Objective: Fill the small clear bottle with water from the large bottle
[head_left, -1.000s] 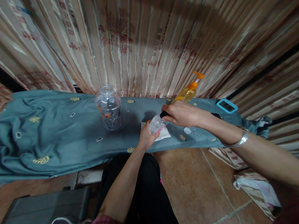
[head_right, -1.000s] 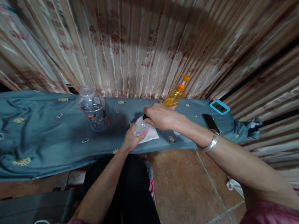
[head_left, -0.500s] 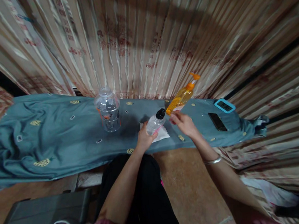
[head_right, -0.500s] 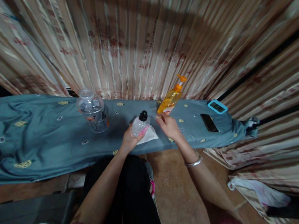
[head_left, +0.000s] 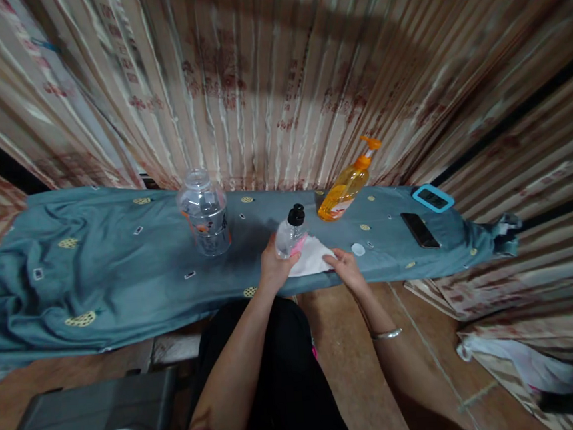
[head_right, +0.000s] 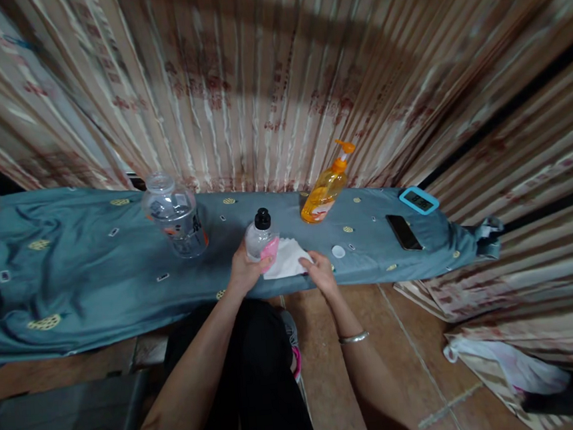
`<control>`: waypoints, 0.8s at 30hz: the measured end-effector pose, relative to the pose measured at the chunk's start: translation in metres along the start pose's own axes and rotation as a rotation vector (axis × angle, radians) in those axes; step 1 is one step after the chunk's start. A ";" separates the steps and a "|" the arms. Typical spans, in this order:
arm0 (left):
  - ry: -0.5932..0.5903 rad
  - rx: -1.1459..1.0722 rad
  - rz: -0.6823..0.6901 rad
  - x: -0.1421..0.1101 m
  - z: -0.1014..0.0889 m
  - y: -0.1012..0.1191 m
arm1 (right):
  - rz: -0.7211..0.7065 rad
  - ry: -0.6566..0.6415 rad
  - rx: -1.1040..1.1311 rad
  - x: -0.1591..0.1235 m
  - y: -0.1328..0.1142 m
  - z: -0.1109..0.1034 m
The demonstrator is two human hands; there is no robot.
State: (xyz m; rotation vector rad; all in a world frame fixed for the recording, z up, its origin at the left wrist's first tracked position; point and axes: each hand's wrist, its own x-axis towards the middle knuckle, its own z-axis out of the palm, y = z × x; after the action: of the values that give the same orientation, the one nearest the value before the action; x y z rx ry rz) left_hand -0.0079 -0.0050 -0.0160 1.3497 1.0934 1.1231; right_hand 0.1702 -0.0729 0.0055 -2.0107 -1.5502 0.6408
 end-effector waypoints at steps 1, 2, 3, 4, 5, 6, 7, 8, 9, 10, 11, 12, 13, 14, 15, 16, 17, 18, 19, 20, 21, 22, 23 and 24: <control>-0.004 -0.007 0.000 0.000 0.000 0.000 | 0.018 0.026 0.073 -0.004 0.000 -0.006; -0.011 -0.010 -0.005 0.000 0.000 0.001 | 0.030 0.052 0.128 -0.007 -0.002 -0.011; -0.015 -0.008 -0.013 0.000 0.002 0.001 | 0.030 0.077 0.159 -0.010 -0.005 -0.016; -0.017 -0.004 -0.024 -0.001 0.003 0.001 | 0.025 0.106 0.198 -0.013 -0.011 -0.020; -0.019 0.000 -0.032 -0.001 0.005 0.001 | 0.014 0.134 0.232 -0.015 -0.018 -0.023; -0.021 0.003 -0.035 -0.002 0.007 0.001 | -0.001 0.158 0.260 -0.016 -0.027 -0.023; -0.023 0.003 -0.035 -0.003 0.009 0.001 | -0.022 0.179 0.284 -0.016 -0.037 -0.022; -0.025 0.001 -0.033 -0.003 0.010 0.001 | -0.045 0.193 0.302 -0.015 -0.048 -0.019; -0.026 0.001 -0.029 -0.004 0.012 0.000 | -0.070 0.207 0.316 -0.013 -0.059 -0.015; -0.029 0.005 -0.024 -0.005 0.012 0.000 | -0.093 0.223 0.323 -0.010 -0.070 -0.011; -0.030 0.010 -0.020 -0.005 0.013 -0.001 | -0.110 0.243 0.325 -0.006 -0.079 -0.006; -0.035 0.015 -0.017 -0.005 0.013 -0.002 | -0.118 0.263 0.320 -0.001 -0.088 -0.002; -0.044 0.020 -0.013 -0.005 0.012 -0.002 | -0.122 0.278 0.312 0.004 -0.095 0.002; -0.052 0.023 -0.013 -0.005 0.012 -0.002 | -0.120 0.290 0.302 0.010 -0.100 0.006; -0.060 0.027 -0.016 -0.005 0.011 -0.002 | -0.117 0.298 0.292 0.015 -0.104 0.009; -0.061 0.031 -0.021 -0.005 0.010 -0.002 | -0.113 0.303 0.284 0.019 -0.106 0.012; -0.061 0.033 -0.027 -0.004 0.010 -0.002 | -0.107 0.309 0.280 0.022 -0.107 0.015; -0.061 0.034 -0.032 -0.004 0.009 -0.002 | -0.103 0.312 0.280 0.024 -0.105 0.017; -0.062 0.030 -0.035 -0.004 0.009 -0.003 | -0.099 0.312 0.284 0.024 -0.103 0.018; -0.069 0.023 -0.037 -0.004 0.009 -0.003 | -0.100 0.304 0.292 0.023 -0.099 0.018; -0.085 0.014 -0.040 -0.005 0.009 -0.003 | -0.105 0.284 0.305 0.021 -0.094 0.016; -0.107 0.005 -0.042 -0.005 0.009 -0.004 | -0.118 0.251 0.322 0.019 -0.089 0.012; -0.130 -0.001 -0.043 -0.005 0.009 -0.005 | -0.139 0.203 0.342 0.018 -0.084 0.006; -0.150 -0.004 -0.040 -0.005 0.009 -0.006 | -0.165 0.144 0.364 0.017 -0.080 -0.001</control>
State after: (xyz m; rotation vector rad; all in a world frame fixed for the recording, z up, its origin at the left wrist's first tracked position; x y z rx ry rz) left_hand -0.0001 -0.0111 -0.0226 1.3803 1.0040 0.9785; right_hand 0.1164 -0.0390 0.0576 -1.6052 -1.3828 0.6449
